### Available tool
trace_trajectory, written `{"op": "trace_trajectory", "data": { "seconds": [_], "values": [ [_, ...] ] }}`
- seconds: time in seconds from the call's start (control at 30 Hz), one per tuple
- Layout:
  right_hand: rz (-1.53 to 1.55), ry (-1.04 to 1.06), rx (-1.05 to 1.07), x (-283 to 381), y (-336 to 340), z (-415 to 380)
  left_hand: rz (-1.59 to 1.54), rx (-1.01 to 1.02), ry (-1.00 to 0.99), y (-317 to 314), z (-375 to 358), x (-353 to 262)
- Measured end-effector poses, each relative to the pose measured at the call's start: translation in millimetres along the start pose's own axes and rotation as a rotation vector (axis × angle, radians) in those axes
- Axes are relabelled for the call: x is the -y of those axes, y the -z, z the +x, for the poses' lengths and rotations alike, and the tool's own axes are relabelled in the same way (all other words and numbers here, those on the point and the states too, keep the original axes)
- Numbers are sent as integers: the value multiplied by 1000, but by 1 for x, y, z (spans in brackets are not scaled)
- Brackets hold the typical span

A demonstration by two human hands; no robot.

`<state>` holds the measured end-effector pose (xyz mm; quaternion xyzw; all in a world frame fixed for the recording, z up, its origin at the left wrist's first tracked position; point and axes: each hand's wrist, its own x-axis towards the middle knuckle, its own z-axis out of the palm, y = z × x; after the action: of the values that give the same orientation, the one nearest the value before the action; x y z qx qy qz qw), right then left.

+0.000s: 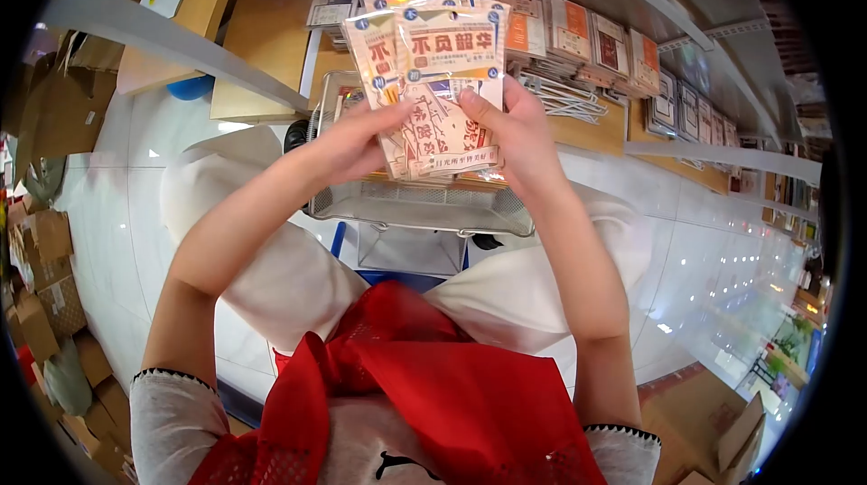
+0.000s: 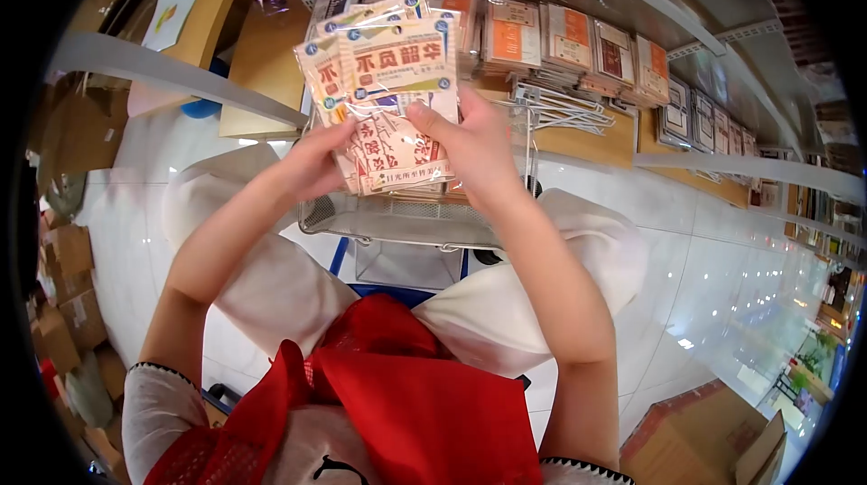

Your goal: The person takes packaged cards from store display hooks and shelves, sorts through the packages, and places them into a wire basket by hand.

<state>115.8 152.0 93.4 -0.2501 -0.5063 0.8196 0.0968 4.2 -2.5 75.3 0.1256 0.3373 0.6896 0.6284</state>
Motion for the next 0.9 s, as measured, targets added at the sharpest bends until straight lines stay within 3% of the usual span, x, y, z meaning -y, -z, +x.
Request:
{"op": "trace_trajectory", "data": {
  "seconds": [0.03, 0.17, 0.5, 0.6, 0.73, 0.9],
  "values": [
    [-17, 21, -35, -6, -2, 1, -89, -79, 30, -2, 1, 2],
    [-56, 2, -124, -8, -1, 9, -196, -77, 43, 1, 7, 2],
    [231, 52, -375, 16, 11, 27, -30, -303, -57, -6, 8, -8],
    [380, 160, -466, 20, 32, 37, -23, -318, -101, -5, 7, -13],
    [298, 287, -382, 22, 46, 37, -30, -281, -130, 0, 9, -20],
    [293, 108, -267, 17, 38, 30, -131, -267, -138, -3, 12, -26]
  ]
}}
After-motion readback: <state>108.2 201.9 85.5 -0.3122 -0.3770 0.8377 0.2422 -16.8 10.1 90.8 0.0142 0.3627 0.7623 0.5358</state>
